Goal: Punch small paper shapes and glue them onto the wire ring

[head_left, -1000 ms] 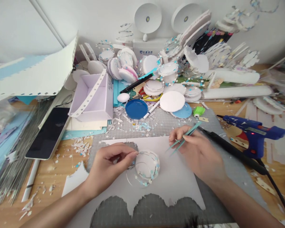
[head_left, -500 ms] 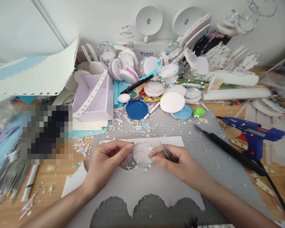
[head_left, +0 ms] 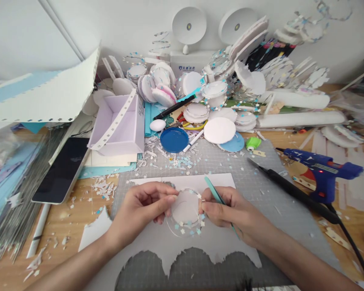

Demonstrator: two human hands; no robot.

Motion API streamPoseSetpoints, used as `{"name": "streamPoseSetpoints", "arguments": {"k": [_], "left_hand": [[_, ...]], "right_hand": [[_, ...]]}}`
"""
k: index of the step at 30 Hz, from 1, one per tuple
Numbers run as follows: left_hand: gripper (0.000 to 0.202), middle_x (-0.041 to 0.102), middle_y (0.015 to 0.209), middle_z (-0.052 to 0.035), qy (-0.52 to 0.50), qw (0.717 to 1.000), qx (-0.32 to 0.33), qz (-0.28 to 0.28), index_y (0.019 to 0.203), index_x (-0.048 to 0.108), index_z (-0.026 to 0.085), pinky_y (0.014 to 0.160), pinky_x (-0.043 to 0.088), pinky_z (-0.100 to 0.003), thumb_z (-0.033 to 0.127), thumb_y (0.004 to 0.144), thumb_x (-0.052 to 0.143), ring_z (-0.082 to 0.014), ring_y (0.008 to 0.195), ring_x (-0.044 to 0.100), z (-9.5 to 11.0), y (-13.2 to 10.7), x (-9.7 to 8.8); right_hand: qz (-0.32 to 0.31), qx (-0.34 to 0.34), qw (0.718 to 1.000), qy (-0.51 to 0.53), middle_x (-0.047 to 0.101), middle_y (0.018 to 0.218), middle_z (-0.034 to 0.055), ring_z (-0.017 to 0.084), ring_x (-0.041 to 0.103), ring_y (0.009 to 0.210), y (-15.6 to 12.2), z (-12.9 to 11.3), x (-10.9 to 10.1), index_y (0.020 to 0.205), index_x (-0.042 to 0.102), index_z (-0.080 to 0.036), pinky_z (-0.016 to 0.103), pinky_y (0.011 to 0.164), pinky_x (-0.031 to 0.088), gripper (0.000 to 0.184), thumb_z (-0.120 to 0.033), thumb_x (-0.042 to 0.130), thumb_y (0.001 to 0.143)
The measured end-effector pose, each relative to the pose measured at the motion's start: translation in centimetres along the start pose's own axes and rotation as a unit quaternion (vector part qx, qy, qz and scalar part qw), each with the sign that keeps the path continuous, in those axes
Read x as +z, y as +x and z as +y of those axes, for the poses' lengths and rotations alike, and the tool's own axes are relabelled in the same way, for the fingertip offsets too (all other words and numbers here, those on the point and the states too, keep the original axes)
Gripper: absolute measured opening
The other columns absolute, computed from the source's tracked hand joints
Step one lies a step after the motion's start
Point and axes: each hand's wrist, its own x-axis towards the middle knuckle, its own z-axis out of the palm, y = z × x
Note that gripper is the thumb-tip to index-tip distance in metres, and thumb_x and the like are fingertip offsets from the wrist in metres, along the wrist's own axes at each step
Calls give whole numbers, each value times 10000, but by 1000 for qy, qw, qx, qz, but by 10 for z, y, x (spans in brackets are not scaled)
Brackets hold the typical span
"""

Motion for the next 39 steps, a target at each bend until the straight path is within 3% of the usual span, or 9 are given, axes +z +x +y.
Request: {"name": "streamPoseSetpoints", "arguments": {"k": [15,21,25,32,39], "left_hand": [[132,629,589,18,-20,1000,-5,-13,892,633,143,423,432,-120,253,825,658,-42,436,532,-6,-1,2],[161,634,577,15,-20,1000,-12,3,899,635,134,420,429,-118,277,828,655,-38,426,519,-1,-1,1],[163,631,566,18,-21,1000,-13,-2,896,633,134,415,427,-119,274,820,663,-42,422,525,-2,-2,1],[176,633,563,14,-4,1000,-19,-3,886,620,122,411,426,-122,273,811,669,-47,420,530,1,-3,3],[158,629,562,18,-4,1000,-16,-11,881,616,120,409,424,-114,252,809,664,-43,419,531,1,-4,3]], "right_hand": [[13,21,1000,-1,326,536,-81,39,218,460,3,6,4,762,551,-146,230,454,170,306,-428,671,765],[100,-36,990,-98,345,566,-70,58,277,495,4,6,0,851,610,-172,226,474,210,280,-444,636,789],[125,-59,980,-144,306,552,-71,74,293,508,3,3,0,875,630,-189,225,483,228,278,-451,633,781],[165,-65,959,-219,431,567,-46,81,369,531,3,0,3,769,637,-180,220,495,281,237,-410,597,804],[161,-70,959,-221,517,594,-24,88,428,553,2,-3,4,739,643,-177,221,509,312,235,-391,582,813]]}}
